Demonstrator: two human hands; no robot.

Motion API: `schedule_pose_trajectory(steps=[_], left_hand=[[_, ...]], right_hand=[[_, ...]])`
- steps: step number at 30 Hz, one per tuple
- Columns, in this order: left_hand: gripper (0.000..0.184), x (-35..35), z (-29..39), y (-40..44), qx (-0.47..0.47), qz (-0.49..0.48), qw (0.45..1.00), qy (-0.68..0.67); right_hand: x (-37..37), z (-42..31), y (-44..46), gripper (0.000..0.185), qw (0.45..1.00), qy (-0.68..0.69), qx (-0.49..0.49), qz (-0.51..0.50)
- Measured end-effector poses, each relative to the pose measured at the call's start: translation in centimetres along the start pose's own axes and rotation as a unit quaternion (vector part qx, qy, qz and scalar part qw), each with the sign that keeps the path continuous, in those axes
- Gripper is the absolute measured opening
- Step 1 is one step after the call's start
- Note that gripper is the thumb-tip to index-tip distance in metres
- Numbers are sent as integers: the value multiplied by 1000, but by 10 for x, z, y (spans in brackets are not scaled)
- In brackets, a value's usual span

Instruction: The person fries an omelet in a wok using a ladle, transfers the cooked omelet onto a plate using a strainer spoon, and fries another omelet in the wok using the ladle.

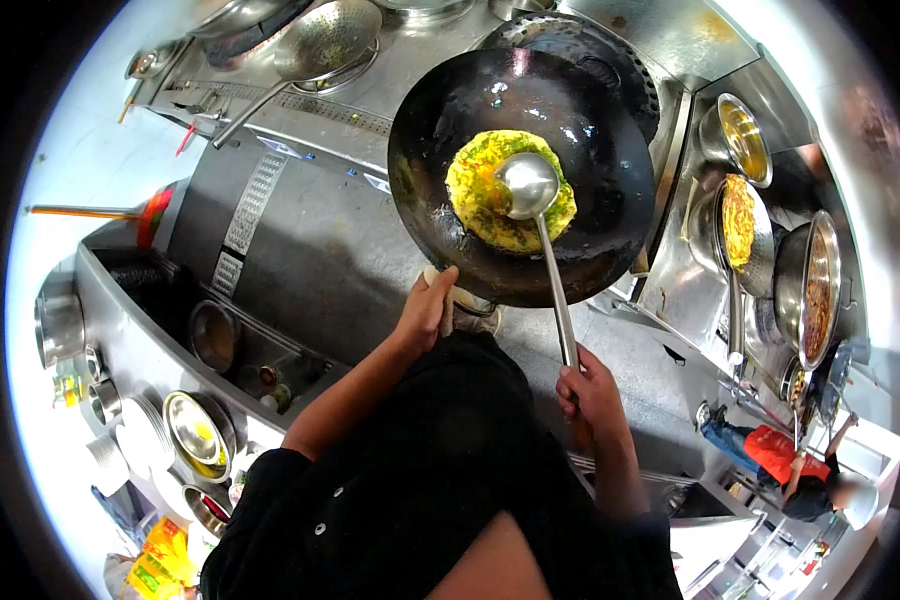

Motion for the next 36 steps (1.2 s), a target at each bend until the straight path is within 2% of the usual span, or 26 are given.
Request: schedule_pose_trajectory(steps=[4, 7, 13, 17, 23, 28, 30, 33, 36], left_hand=[[24, -5, -3, 2, 13, 11, 999, -45], [25, -1, 8, -13, -1, 25, 999, -33], [17, 10, 23, -19, 40, 34, 997, 60], [16, 14, 31, -16, 91, 47, 990, 94], [13, 10, 35, -19, 45, 47, 988, 139], [17, 5, 16, -2, 94, 79, 991, 61], [16, 4, 12, -1, 102, 72, 991, 54], [16, 10, 18, -8, 119, 47, 990, 57], [17, 6, 14, 3, 141, 72, 985, 68]], right_hand=[[-2, -1, -19, 46, 992, 98, 74, -23], [-3, 0, -23, 47, 980, 168, 92, -56], [13, -4, -25, 44, 980, 159, 74, -94], [36, -29, -2, 46, 997, 43, -21, -53], [47, -53, 48, 47, 995, 3, -102, 2], [24, -55, 62, 51, 984, -54, -145, 88], [8, -47, 61, 59, 977, -102, -145, 115], [-17, -31, 48, 56, 947, -197, -155, 202], [-34, -11, 38, 60, 904, -267, -233, 240]])
Point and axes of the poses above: each hand's wrist, its own y-axis towards the middle knuckle, its own x-axis out of the palm, z = x × y, the point moved 7 cm from there along y, towards the middle knuckle, and after that the axes turned 13 degrees about z, right-handed, at the moved point
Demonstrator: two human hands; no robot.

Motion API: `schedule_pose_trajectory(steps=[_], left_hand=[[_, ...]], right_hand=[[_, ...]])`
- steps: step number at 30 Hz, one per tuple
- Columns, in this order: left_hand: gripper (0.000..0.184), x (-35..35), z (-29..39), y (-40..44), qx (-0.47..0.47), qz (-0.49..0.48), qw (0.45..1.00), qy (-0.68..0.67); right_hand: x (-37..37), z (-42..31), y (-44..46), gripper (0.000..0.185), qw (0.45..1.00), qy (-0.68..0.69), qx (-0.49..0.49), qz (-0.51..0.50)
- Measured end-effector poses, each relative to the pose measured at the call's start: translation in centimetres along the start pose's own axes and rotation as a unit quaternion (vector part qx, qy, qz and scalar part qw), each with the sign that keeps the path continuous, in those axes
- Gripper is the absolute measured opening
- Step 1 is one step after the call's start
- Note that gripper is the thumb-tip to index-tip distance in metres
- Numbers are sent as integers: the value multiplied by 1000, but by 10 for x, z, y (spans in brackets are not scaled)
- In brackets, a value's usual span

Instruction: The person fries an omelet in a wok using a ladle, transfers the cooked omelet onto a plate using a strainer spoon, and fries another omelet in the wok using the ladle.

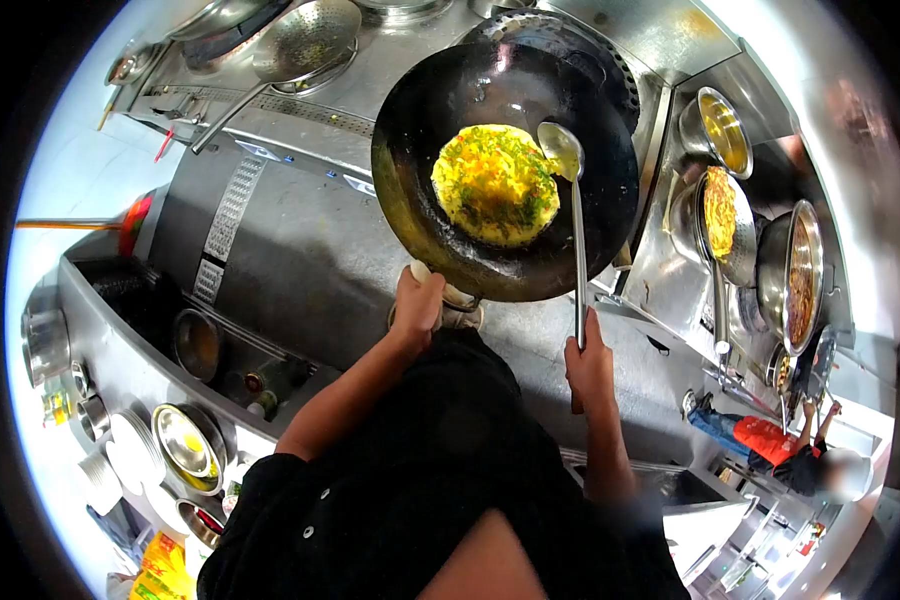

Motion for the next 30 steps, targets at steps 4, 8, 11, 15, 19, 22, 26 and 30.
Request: schedule_pose_trajectory(steps=[4, 8, 11, 15, 19, 22, 26, 30], left_hand=[[23, 0, -1, 7, -3, 3, 1000, 14], [14, 1, -8, 14, 39, -19, 999, -17], [24, -4, -25, 26, 31, 4, 999, 45], [24, 1, -6, 9, 0, -26, 999, -26], [24, 1, -3, 9, 16, -25, 998, -50], [24, -1, -6, 10, 5, -6, 1000, -21], [23, -2, -19, 17, -22, -6, 1000, -8], [22, 2, -3, 8, 4, -11, 999, -39]], right_hand=[[-4, 9, -9, 60, 999, 28, 17, -5], [-2, -17, -12, 57, 990, 103, 87, -41], [7, -21, -11, 56, 977, 151, 115, -97], [21, -22, -16, 58, 955, 200, 144, -167], [27, -18, -22, 58, 954, 203, 150, -164], [25, -8, -33, 58, 938, 222, 173, -201], [20, -6, -49, 57, 915, 253, 225, -221], [17, -21, -58, 57, 871, 326, 270, -249]])
Point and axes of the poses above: each hand's wrist, its own y-axis towards the middle knuckle, its own x-axis out of the palm, z = x × y, the point moved 7 cm from there along y, towards the middle knuckle, and after that the axes turned 13 degrees about z, right-handed, at the moved point
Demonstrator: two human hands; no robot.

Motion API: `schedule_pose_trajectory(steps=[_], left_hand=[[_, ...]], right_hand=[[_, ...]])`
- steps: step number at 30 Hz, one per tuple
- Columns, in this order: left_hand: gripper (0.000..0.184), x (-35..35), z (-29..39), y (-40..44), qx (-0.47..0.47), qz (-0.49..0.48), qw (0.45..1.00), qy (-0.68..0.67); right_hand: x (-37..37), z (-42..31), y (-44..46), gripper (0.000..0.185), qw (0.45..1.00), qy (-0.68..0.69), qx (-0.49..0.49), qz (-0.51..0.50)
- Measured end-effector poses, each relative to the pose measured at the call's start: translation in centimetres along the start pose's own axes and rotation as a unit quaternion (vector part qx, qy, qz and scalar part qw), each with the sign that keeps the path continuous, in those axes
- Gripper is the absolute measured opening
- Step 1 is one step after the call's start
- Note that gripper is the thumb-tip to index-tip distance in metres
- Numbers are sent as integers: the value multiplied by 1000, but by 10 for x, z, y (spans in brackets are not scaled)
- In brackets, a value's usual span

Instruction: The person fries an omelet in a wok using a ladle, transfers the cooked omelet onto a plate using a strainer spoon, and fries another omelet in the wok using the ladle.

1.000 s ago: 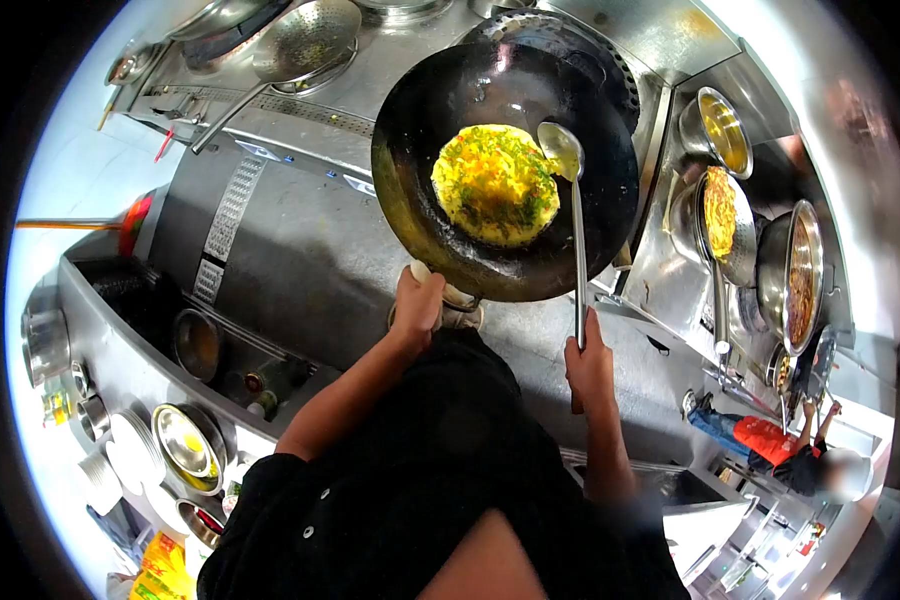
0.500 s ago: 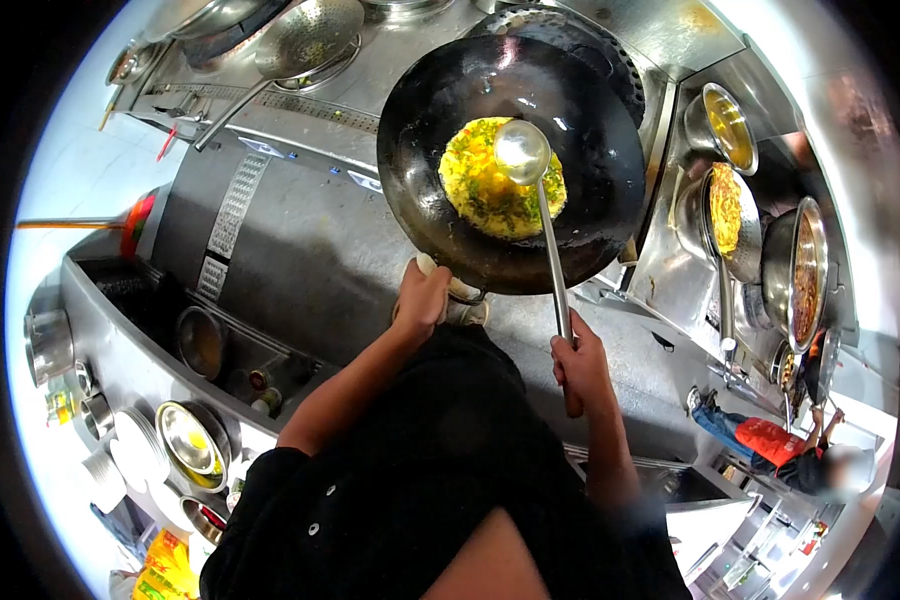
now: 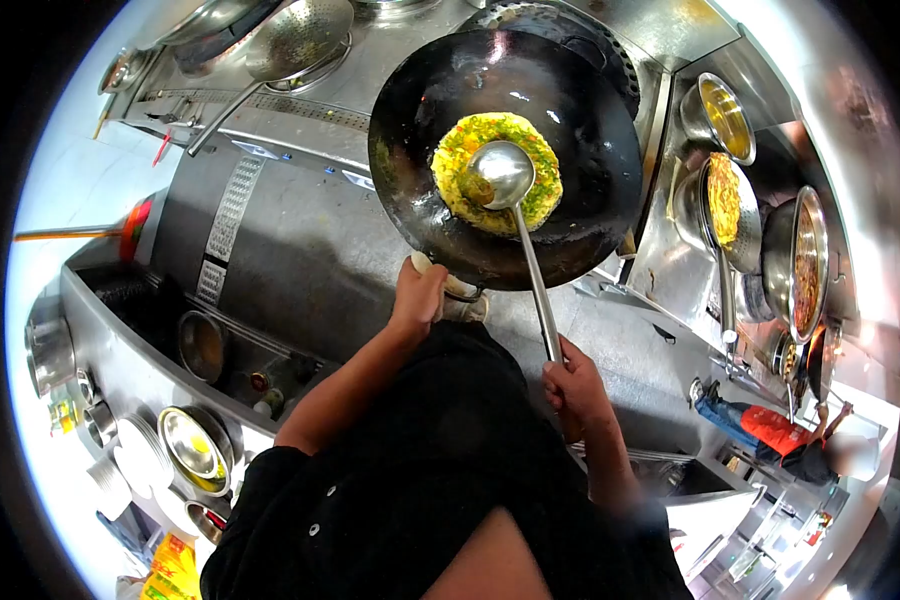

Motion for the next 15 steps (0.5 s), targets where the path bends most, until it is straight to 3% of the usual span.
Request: schedule_pose_trajectory(steps=[10, 15], left_hand=[[26, 2, -2, 0, -23, -20, 999, -10], [28, -2, -15, 8, -25, -14, 1000, -6]], right_hand=[[-4, -17, 8, 48, 997, 62, 0, -54], [-4, -45, 28, 45, 997, -13, -60, 47]])
Point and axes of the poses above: each hand's wrist, its own y-axis towards the middle knuckle, its own x-axis out of the palm, z = x × y, the point moved 7 cm from there along y, towards the middle knuckle, and after that the axes turned 13 degrees about z, right-handed, at the moved point
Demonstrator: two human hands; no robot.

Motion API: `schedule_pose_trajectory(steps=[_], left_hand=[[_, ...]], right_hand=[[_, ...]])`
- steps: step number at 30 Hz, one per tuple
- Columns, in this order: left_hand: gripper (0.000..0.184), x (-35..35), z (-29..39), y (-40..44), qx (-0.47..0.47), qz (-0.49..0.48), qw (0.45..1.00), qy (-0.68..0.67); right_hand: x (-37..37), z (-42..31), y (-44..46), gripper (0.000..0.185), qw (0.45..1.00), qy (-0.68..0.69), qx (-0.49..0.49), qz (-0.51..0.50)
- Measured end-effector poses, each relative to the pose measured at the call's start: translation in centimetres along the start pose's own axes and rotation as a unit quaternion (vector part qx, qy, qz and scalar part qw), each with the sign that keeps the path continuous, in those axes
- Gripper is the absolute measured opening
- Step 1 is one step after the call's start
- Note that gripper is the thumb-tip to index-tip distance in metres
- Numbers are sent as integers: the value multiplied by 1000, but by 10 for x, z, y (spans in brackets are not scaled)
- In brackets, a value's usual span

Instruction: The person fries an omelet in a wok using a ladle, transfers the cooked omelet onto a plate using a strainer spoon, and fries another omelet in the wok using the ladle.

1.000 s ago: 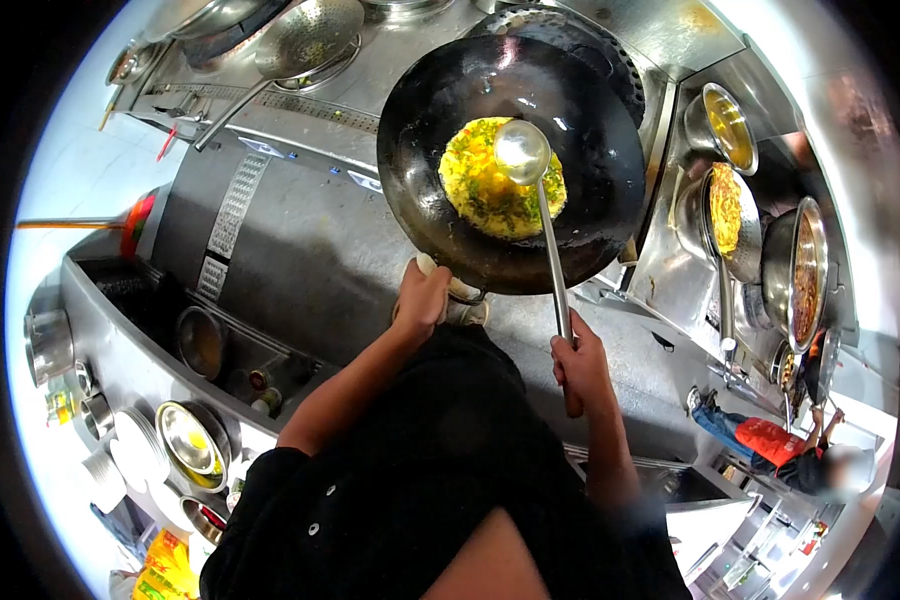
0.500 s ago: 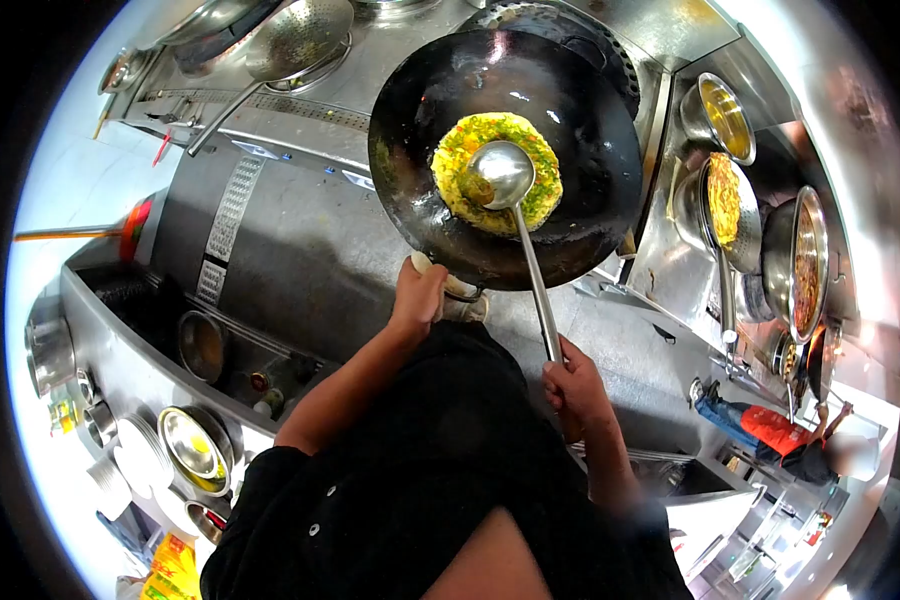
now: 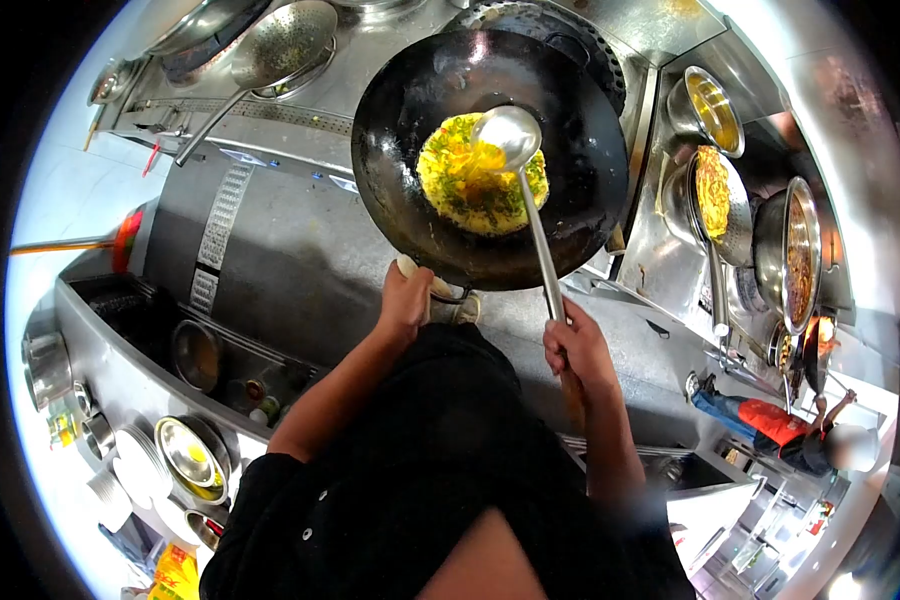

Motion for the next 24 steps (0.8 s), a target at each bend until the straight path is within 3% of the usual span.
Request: schedule_pose_trajectory(steps=[6, 14, 15, 17, 20, 24], left_hand=[[26, 4, 16, -11, -3, 13, 1000, 10], [25, 5, 24, -15, 24, 11, 999, 40], [25, 4, 22, -13, 26, 17, 998, 56], [23, 0, 15, -7, 30, 28, 995, 88], [25, -4, 0, -4, -71, -53, 991, 98], [24, -2, 0, -5, -56, -33, 996, 59]], right_hand=[[-10, -12, 44, 47, 990, -79, -94, 74], [-44, 5, 17, 49, 967, -189, -93, 145], [-51, 13, 13, 58, 966, -201, -74, 146], [-58, 18, -7, 59, 961, -217, -67, 156], [-72, 28, -28, 60, 949, -258, -79, 164], [-83, 45, -34, 62, 930, -280, -132, 198]])
Point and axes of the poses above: each hand's wrist, its own y-axis towards the middle knuckle, its own x-axis out of the palm, z = x × y, the point moved 7 cm from there along y, towards the middle knuckle, and after that the axes turned 13 degrees about z, right-handed, at the moved point
